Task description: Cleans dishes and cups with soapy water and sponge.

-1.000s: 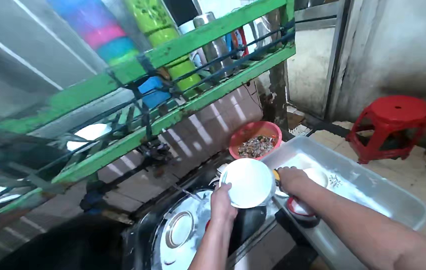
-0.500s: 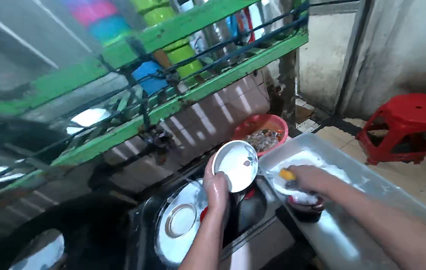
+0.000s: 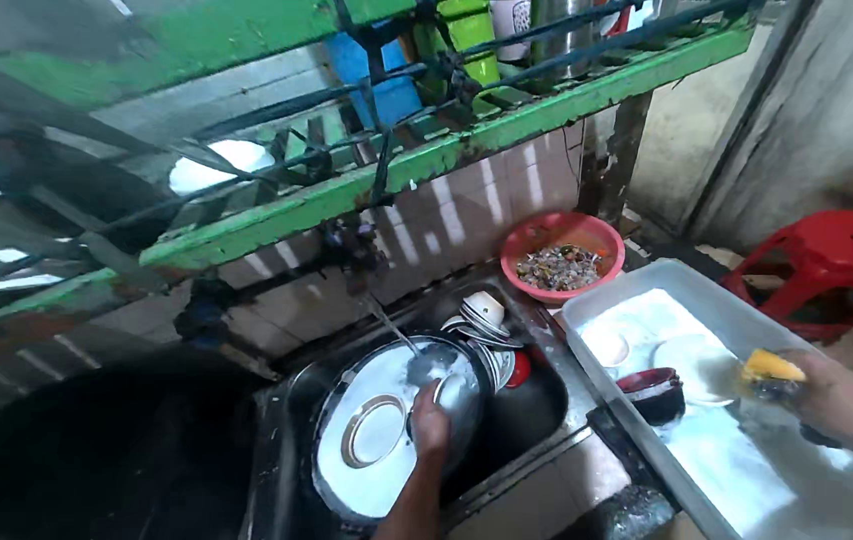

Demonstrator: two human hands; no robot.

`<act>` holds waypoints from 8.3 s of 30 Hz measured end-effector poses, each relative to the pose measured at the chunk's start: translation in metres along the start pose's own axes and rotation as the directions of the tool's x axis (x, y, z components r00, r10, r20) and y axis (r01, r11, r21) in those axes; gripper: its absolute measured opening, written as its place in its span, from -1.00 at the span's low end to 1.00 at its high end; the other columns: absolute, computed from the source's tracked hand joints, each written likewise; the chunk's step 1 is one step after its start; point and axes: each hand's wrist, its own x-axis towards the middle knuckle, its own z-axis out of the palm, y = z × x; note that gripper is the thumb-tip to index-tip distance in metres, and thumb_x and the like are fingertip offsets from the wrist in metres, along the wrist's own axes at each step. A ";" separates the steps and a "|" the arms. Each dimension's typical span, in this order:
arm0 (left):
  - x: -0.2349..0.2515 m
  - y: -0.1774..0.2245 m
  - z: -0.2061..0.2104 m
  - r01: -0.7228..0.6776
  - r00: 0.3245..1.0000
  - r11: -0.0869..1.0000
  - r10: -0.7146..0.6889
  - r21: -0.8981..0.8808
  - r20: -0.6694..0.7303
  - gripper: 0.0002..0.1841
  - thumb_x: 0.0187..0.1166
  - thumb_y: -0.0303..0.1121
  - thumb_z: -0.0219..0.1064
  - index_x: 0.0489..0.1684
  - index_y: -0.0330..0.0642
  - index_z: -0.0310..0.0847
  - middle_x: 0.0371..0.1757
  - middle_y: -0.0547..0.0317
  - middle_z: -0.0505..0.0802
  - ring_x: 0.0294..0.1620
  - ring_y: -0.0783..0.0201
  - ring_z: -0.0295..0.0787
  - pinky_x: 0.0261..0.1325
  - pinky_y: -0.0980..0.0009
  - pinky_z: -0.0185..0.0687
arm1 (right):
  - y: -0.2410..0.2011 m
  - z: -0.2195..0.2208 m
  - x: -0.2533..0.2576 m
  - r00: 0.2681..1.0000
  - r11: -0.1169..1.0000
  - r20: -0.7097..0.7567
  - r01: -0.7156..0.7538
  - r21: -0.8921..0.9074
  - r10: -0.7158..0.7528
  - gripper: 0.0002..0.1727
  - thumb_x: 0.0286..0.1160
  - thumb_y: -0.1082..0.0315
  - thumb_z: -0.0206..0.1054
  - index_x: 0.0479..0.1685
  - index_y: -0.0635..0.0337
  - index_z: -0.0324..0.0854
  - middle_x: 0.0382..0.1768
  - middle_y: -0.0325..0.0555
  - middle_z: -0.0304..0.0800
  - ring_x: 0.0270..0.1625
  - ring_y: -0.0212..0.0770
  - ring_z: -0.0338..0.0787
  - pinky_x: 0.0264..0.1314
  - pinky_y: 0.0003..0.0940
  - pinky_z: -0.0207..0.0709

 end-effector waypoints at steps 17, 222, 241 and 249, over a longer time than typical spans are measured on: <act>-0.023 -0.036 -0.023 0.348 0.937 0.932 -0.342 -0.106 0.074 -0.30 0.47 -0.67 0.23 0.72 -0.47 0.14 0.55 -0.42 0.54 0.54 -0.25 0.54 0.54 -0.14 0.47 | -0.008 0.033 0.004 0.984 0.979 0.135 -0.093 -0.184 0.119 -0.44 0.54 0.06 0.45 0.46 0.04 0.47 0.16 0.16 0.79 0.21 0.25 0.80 0.23 0.31 0.62; -0.031 0.058 -0.070 0.396 0.903 0.511 -0.370 -0.763 0.220 -0.45 0.64 -0.67 -0.06 0.68 -0.24 0.19 0.30 -0.23 0.63 0.09 0.05 0.70 0.06 0.06 0.70 | -0.034 0.046 -0.019 0.965 0.957 0.263 0.071 -0.282 0.005 -0.39 0.45 0.08 0.51 0.46 0.13 0.52 0.03 0.19 0.81 0.09 0.27 0.82 0.09 0.25 0.63; -0.029 0.265 -0.057 0.108 0.982 0.698 0.035 -0.707 0.184 -0.58 0.71 -0.50 0.16 0.54 -0.19 0.48 0.21 -0.20 0.77 0.06 0.01 0.78 0.04 0.02 0.72 | -0.033 0.039 -0.026 0.959 0.974 0.272 0.128 -0.189 -0.073 -0.49 0.53 0.25 0.39 0.46 0.14 0.48 0.06 0.17 0.78 0.14 0.26 0.80 0.14 0.25 0.64; -0.025 0.223 -0.061 -0.673 0.738 0.726 0.642 -0.142 -0.209 -0.49 0.58 -0.63 0.06 0.53 -0.25 0.56 0.68 -0.10 0.52 0.72 -0.01 0.38 0.73 0.00 0.25 | -0.031 0.041 -0.024 0.959 0.969 0.271 0.143 -0.203 -0.084 -0.47 0.51 0.20 0.43 0.45 0.12 0.49 0.02 0.14 0.80 0.11 0.24 0.82 0.13 0.21 0.66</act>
